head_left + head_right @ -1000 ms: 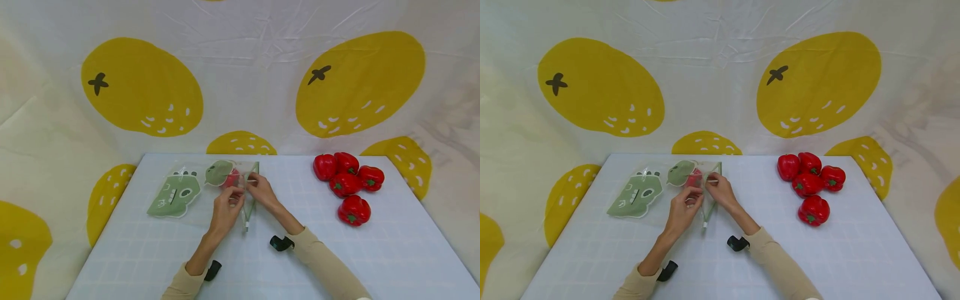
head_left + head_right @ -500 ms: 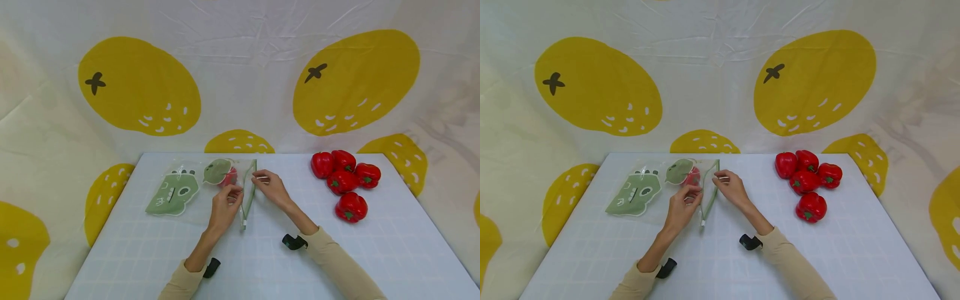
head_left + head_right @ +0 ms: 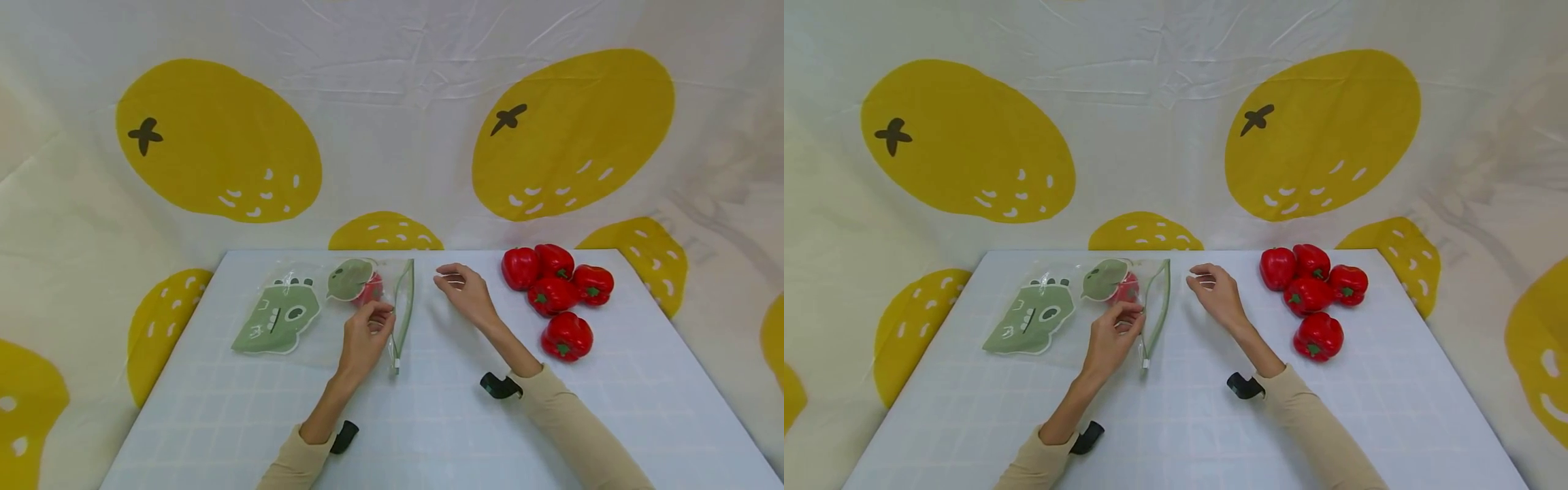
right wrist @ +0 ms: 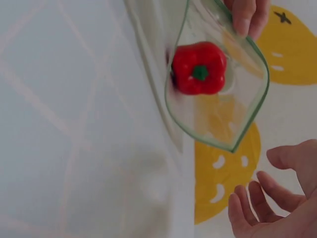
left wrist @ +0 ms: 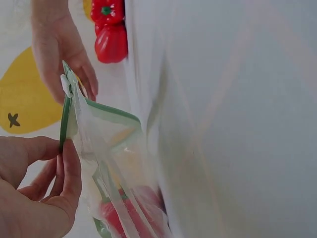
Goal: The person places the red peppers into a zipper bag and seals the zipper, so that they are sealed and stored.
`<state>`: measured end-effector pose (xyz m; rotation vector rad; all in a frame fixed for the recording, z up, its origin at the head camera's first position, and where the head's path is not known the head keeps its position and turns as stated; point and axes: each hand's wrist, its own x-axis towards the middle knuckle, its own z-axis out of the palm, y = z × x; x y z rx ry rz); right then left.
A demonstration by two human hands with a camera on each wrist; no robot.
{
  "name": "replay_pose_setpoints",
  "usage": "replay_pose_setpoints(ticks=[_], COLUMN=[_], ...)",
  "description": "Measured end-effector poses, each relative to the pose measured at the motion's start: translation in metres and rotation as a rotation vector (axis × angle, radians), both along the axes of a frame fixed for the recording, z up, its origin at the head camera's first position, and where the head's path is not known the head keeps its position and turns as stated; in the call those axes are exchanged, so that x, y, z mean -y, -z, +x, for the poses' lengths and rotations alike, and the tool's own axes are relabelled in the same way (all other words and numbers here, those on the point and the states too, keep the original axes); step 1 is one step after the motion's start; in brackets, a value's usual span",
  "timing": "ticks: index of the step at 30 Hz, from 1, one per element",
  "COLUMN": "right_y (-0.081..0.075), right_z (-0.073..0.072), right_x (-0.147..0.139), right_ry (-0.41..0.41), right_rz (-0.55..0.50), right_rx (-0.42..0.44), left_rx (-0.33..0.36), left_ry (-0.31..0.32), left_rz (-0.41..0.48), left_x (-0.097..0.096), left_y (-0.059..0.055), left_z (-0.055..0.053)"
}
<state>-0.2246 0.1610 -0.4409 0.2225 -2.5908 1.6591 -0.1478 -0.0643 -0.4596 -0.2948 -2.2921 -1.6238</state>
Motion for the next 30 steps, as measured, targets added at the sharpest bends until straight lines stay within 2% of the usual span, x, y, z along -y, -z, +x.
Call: replay_pose_setpoints(ticks=[7, 15, 20, 26, 30], right_y=[-0.004, -0.008, -0.011, -0.013, -0.014], right_z=[-0.008, -0.019, -0.024, -0.032, -0.036], right_x=[-0.018, -0.035, -0.044, -0.054, -0.059], right_ry=[0.064, 0.169, 0.246, 0.342, 0.392], right_rz=[0.054, 0.099, 0.120, 0.171, 0.209], right_rx=[-0.047, -0.165, -0.200, -0.195, -0.144], left_rx=[0.013, 0.014, 0.009, 0.020, 0.025], left_ry=[-0.008, -0.006, -0.004, 0.002, 0.004], left_rz=[-0.006, -0.002, -0.002, 0.008, 0.017], left_x=[0.001, 0.001, 0.001, 0.002, 0.002], left_y=[0.000, 0.002, 0.002, 0.001, 0.002], left_z=[0.000, -0.001, -0.001, -0.001, 0.000])
